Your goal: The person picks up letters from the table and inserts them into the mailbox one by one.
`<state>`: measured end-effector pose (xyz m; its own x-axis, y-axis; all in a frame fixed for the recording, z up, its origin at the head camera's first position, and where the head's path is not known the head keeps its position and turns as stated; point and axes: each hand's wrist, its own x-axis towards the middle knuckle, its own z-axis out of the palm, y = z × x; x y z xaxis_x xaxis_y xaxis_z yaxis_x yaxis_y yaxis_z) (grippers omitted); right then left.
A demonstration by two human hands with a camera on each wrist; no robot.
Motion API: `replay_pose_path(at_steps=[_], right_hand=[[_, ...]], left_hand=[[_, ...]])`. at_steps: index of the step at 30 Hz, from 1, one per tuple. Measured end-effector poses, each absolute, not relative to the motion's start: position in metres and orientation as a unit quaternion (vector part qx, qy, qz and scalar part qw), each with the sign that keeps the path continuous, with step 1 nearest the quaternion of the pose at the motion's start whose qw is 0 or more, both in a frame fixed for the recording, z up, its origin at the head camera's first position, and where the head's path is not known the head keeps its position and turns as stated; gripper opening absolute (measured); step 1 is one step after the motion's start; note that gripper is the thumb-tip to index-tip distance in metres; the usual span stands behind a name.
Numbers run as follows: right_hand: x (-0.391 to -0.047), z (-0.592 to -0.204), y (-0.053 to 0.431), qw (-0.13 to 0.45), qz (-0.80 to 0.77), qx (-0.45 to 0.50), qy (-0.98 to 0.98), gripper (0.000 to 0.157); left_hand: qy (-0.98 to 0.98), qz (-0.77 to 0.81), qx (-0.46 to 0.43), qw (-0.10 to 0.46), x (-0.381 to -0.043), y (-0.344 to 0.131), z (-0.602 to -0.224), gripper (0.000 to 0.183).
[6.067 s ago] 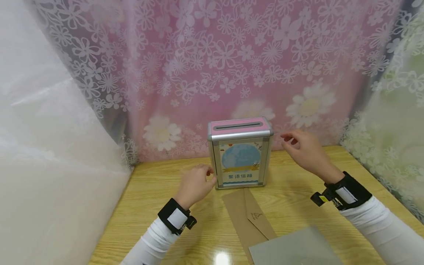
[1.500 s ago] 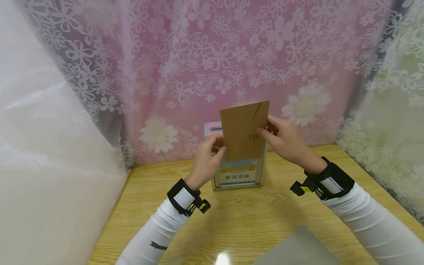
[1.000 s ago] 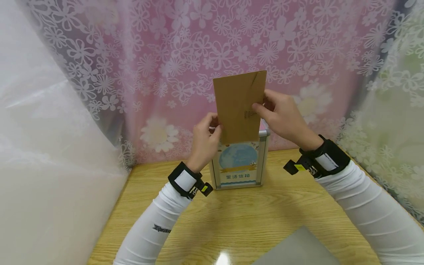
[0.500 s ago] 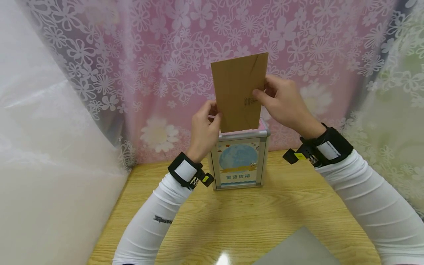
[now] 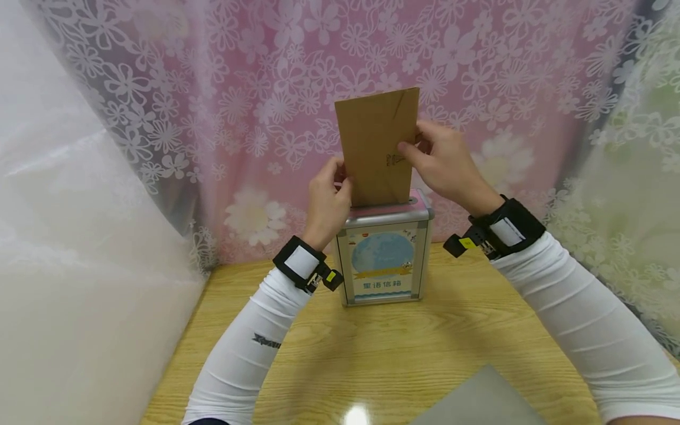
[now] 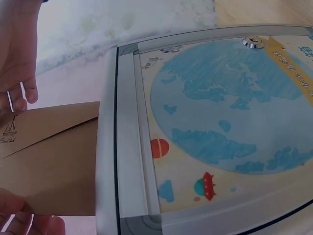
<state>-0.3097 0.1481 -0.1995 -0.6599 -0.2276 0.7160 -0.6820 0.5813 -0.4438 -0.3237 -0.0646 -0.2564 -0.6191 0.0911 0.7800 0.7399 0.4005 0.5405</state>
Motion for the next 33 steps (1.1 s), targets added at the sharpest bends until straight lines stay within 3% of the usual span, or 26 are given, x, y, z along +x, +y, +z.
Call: replay_pose_path(at_steps=[10, 19, 28, 33], right_hand=[[-0.314, -0.199, 0.146, 0.294, 0.363, 0.260, -0.845, 0.024], [-0.328, -0.214, 0.149, 0.266, 0.370, 0.248, -0.855, 0.026], [-0.337, -0.240, 0.148, 0.211, 0.368, 0.234, -0.875, 0.030], [-0.341, -0.253, 0.144, 0.189, 0.357, 0.225, -0.887, 0.031]], left_hand=[[-0.771, -0.471, -0.266, 0.335, -0.324, -0.066, -0.256, 0.013], [-0.797, -0.472, -0.242, 0.289, -0.329, -0.066, -0.263, 0.024], [-0.747, -0.513, -0.252, 0.340, -0.330, -0.064, -0.252, 0.057], [-0.747, -0.506, -0.239, 0.359, -0.330, -0.064, -0.250, 0.054]])
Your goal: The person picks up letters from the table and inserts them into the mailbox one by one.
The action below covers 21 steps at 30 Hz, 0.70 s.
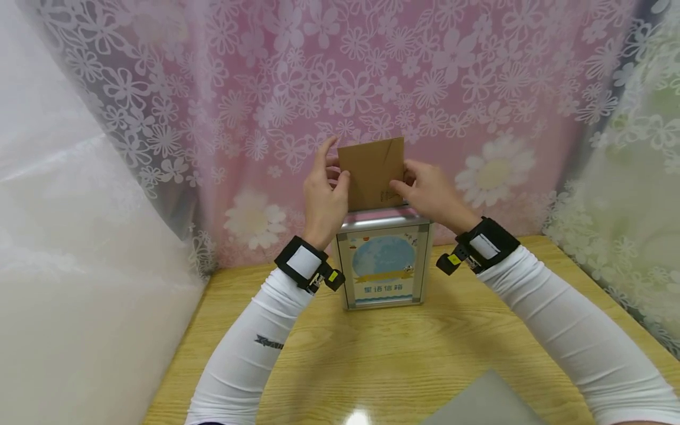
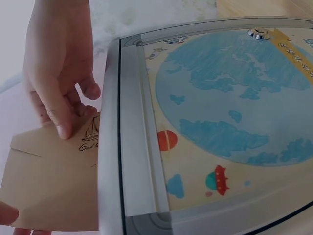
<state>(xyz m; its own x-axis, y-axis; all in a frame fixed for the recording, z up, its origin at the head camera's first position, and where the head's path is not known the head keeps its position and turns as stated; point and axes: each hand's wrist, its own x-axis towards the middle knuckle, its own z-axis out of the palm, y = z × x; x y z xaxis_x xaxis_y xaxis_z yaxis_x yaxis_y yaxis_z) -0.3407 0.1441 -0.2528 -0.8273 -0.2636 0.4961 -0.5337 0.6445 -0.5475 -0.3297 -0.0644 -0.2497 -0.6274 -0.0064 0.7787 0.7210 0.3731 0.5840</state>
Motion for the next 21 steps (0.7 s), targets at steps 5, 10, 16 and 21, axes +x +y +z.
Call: replay_pose_path(at_steps=[5, 10, 16, 21], right_hand=[[-0.341, -0.262, 0.143, 0.184, 0.364, 0.243, -0.880, 0.027], [-0.342, -0.268, 0.143, 0.206, 0.381, 0.258, -0.864, 0.034], [-0.342, -0.267, 0.141, 0.255, 0.403, 0.286, -0.831, 0.044], [-0.342, -0.270, 0.142, 0.276, 0.397, 0.287, -0.827, 0.029]], left_hand=[[-0.771, -0.476, -0.216, 0.364, -0.330, -0.067, -0.253, 0.033], [-0.803, -0.442, -0.188, 0.354, -0.333, -0.070, -0.260, 0.031], [-0.817, -0.425, -0.177, 0.346, -0.335, -0.070, -0.270, 0.031], [-0.834, -0.405, -0.170, 0.333, -0.334, -0.072, -0.276, 0.028]])
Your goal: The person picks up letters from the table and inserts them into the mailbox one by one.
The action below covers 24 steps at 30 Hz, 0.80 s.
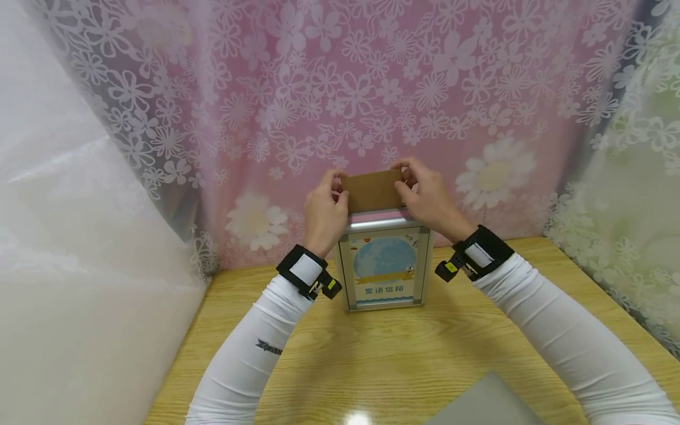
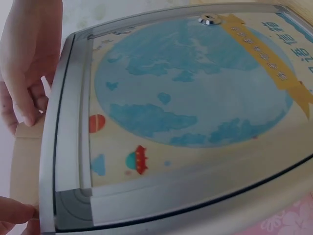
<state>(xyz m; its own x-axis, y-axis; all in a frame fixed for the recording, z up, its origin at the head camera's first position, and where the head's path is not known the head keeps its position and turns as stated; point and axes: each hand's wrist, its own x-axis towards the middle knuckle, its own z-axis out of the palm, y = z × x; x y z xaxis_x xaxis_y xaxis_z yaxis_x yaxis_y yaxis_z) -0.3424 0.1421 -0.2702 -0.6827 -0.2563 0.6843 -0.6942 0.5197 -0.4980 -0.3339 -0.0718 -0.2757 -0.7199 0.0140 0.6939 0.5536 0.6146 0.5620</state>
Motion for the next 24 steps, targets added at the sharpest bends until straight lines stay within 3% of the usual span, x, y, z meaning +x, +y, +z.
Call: replay_pose_path(at_steps=[10, 24], right_hand=[[-0.343, -0.282, 0.148, 0.278, 0.344, 0.257, -0.859, 0.012], [-0.341, -0.294, 0.155, 0.276, 0.290, 0.278, -0.873, 0.013]], left_hand=[[-0.875, -0.327, -0.168, 0.315, -0.333, -0.078, -0.287, 0.012], [-0.894, -0.266, -0.186, 0.309, -0.332, -0.081, -0.296, 0.017]])
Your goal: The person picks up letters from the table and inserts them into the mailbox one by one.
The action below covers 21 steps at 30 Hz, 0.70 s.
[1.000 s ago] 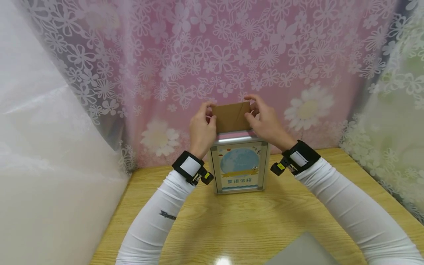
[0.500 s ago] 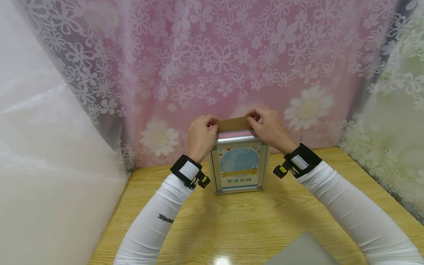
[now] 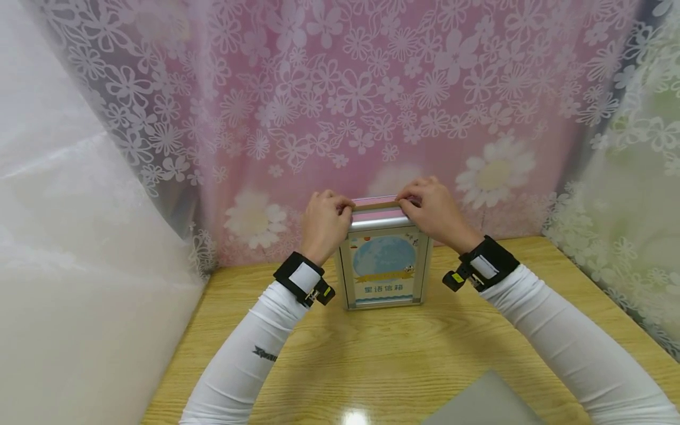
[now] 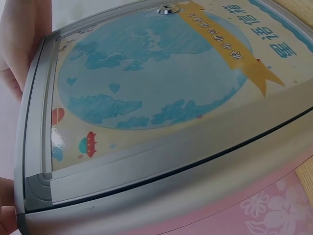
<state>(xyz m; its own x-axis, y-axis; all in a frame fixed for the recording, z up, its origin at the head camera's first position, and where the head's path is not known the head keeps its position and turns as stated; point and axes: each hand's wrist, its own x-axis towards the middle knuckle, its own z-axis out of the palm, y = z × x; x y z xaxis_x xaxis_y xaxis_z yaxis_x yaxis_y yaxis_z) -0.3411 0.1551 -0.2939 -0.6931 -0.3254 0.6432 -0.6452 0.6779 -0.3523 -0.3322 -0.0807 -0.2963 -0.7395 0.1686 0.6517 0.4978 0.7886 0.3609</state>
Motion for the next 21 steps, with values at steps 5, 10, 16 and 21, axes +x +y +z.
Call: replay_pose_path(at_steps=[5, 10, 16, 21], right_hand=[[-0.3393, -0.2957, 0.1540, 0.283, 0.289, 0.283, -0.870, 0.014], [-0.3382, -0.2978, 0.1553, 0.294, 0.284, 0.278, -0.869, 0.014], [-0.3403, -0.3013, 0.1543, 0.312, 0.275, 0.281, -0.865, 0.014], [-0.3407, -0.3027, 0.1523, 0.329, 0.275, 0.285, -0.857, 0.015]], left_hand=[[-0.894, -0.268, -0.190, 0.303, -0.3295, -0.0816, -0.2972, 0.018], [-0.890, -0.273, -0.198, 0.308, -0.3299, -0.0804, -0.2996, 0.019], [-0.885, -0.275, -0.204, 0.316, -0.3290, -0.0806, -0.2995, 0.019], [-0.885, -0.273, -0.204, 0.316, -0.3282, -0.0818, -0.2998, 0.019]])
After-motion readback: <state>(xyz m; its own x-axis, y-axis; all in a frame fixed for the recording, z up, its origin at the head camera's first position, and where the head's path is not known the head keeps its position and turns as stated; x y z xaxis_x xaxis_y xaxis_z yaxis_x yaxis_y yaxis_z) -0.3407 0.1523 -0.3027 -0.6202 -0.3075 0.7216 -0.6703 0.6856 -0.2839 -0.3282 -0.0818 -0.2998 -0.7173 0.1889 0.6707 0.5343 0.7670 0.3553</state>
